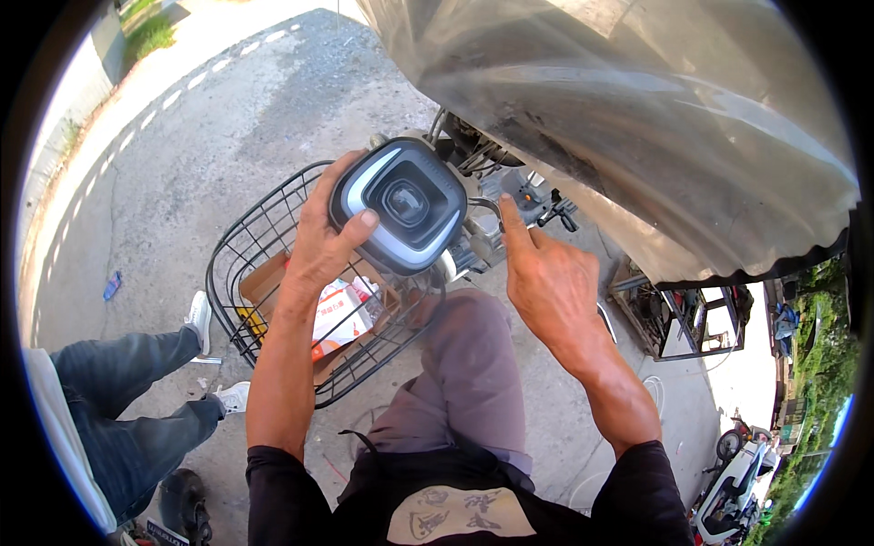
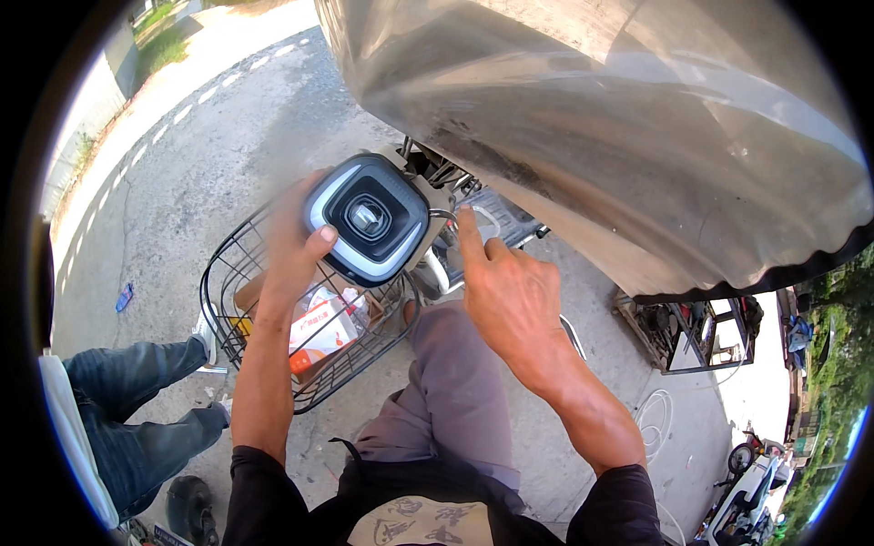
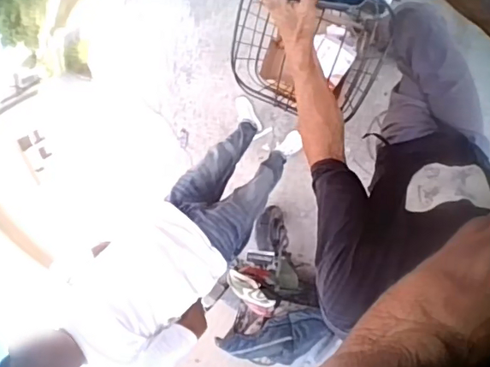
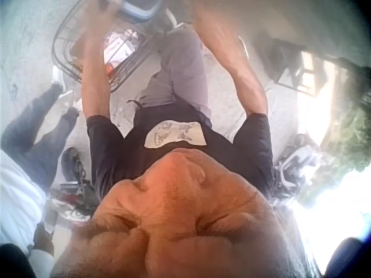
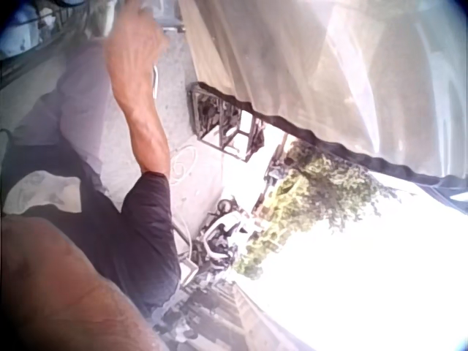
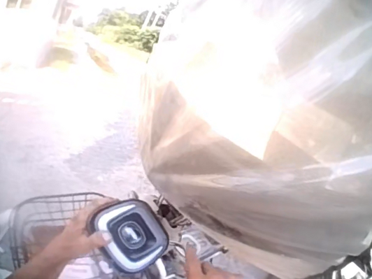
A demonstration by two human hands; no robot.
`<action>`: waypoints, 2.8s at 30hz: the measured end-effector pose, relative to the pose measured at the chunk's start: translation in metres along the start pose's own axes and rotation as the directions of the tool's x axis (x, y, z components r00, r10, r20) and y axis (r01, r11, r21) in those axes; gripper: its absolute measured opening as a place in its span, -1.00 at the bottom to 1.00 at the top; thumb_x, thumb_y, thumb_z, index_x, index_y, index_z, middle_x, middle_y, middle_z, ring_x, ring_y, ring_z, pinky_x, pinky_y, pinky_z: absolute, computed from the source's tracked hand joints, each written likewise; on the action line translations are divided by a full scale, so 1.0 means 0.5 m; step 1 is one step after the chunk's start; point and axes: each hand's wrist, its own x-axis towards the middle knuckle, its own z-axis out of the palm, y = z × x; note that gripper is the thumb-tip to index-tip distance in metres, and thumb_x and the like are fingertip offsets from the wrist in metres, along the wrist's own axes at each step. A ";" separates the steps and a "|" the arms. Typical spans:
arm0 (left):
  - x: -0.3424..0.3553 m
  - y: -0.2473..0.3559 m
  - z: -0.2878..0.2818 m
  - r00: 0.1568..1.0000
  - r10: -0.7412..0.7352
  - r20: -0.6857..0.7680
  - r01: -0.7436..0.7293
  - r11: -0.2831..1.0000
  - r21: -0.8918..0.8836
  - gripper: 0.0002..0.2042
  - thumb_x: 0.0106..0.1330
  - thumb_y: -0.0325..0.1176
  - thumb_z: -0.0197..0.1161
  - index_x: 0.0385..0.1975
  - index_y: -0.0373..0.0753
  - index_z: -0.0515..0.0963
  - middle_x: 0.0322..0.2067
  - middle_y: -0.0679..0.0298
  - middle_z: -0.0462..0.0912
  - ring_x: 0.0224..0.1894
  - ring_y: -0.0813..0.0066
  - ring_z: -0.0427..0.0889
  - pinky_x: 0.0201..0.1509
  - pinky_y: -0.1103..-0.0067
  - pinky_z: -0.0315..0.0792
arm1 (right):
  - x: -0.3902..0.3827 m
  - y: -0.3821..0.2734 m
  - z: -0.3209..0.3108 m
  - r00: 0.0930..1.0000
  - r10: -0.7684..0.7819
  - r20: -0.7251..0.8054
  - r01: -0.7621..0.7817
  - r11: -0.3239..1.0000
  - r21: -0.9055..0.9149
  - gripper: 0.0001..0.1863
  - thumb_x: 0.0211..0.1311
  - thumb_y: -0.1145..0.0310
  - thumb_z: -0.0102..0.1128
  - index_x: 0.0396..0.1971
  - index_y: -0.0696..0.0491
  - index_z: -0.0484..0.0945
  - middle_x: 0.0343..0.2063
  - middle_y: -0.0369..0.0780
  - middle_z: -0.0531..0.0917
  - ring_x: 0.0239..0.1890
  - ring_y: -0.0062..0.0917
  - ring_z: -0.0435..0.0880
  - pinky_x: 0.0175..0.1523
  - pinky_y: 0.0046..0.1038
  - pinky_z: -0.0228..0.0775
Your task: The person positions a new headlight assembly onto a motorcycle and uses a screwdriver to secure it with a screw.
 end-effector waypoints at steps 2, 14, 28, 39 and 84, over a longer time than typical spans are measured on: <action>-0.001 0.001 0.000 0.998 0.061 0.011 -0.062 0.996 0.067 -0.11 0.24 0.07 0.54 0.50 -0.34 0.45 0.27 -0.06 0.64 0.37 0.12 0.61 0.48 0.28 0.47 | 0.000 -0.007 -0.011 0.999 -0.036 0.030 0.037 0.998 -0.049 -0.38 0.41 0.42 0.29 0.48 -0.05 0.58 -0.50 -0.20 0.67 -0.54 -0.20 0.72 -0.45 -0.11 0.44; -0.005 -0.001 0.002 0.978 0.210 0.002 -0.205 0.951 0.232 -0.11 0.16 0.13 0.59 0.44 -0.31 0.55 0.37 -0.11 0.57 0.42 -0.02 0.59 0.51 0.22 0.46 | 0.010 0.013 -0.003 0.975 -0.221 0.001 0.221 0.975 -0.029 -0.30 0.18 0.48 0.33 0.41 -0.01 0.64 -0.43 -0.23 0.72 -0.47 -0.34 0.78 -0.45 -0.24 0.56; -0.011 0.002 0.007 0.974 0.228 0.006 -0.222 0.943 0.248 -0.11 0.10 0.09 0.61 0.44 -0.27 0.57 0.36 -0.08 0.58 0.41 -0.02 0.61 0.49 0.22 0.49 | 0.027 0.006 0.002 0.986 -0.155 0.057 0.155 0.988 -0.003 -0.41 0.21 0.49 0.30 0.31 0.08 0.62 -0.41 -0.16 0.76 -0.45 -0.18 0.79 -0.40 -0.14 0.57; -0.002 0.013 0.011 0.985 0.173 0.014 -0.172 0.964 0.202 -0.22 0.16 0.05 0.57 0.35 -0.30 0.64 0.31 -0.05 0.65 0.35 0.03 0.66 0.45 0.27 0.51 | 0.026 0.084 0.089 0.954 -0.297 -0.043 0.298 0.920 0.253 -0.61 0.45 0.37 0.41 0.23 0.00 0.68 -0.38 -0.22 0.78 -0.44 -0.20 0.77 -0.41 -0.16 0.53; -0.012 -0.016 0.027 0.980 0.194 -0.038 -0.177 0.946 0.271 -0.12 0.34 0.37 0.41 0.36 -0.35 0.59 0.26 -0.04 0.69 0.33 0.08 0.67 0.44 0.27 0.49 | 0.001 0.043 0.080 0.954 -0.296 -0.048 0.299 0.941 0.159 -0.44 0.23 0.40 0.39 0.27 0.12 0.67 -0.40 -0.24 0.72 -0.40 -0.33 0.81 -0.41 -0.26 0.60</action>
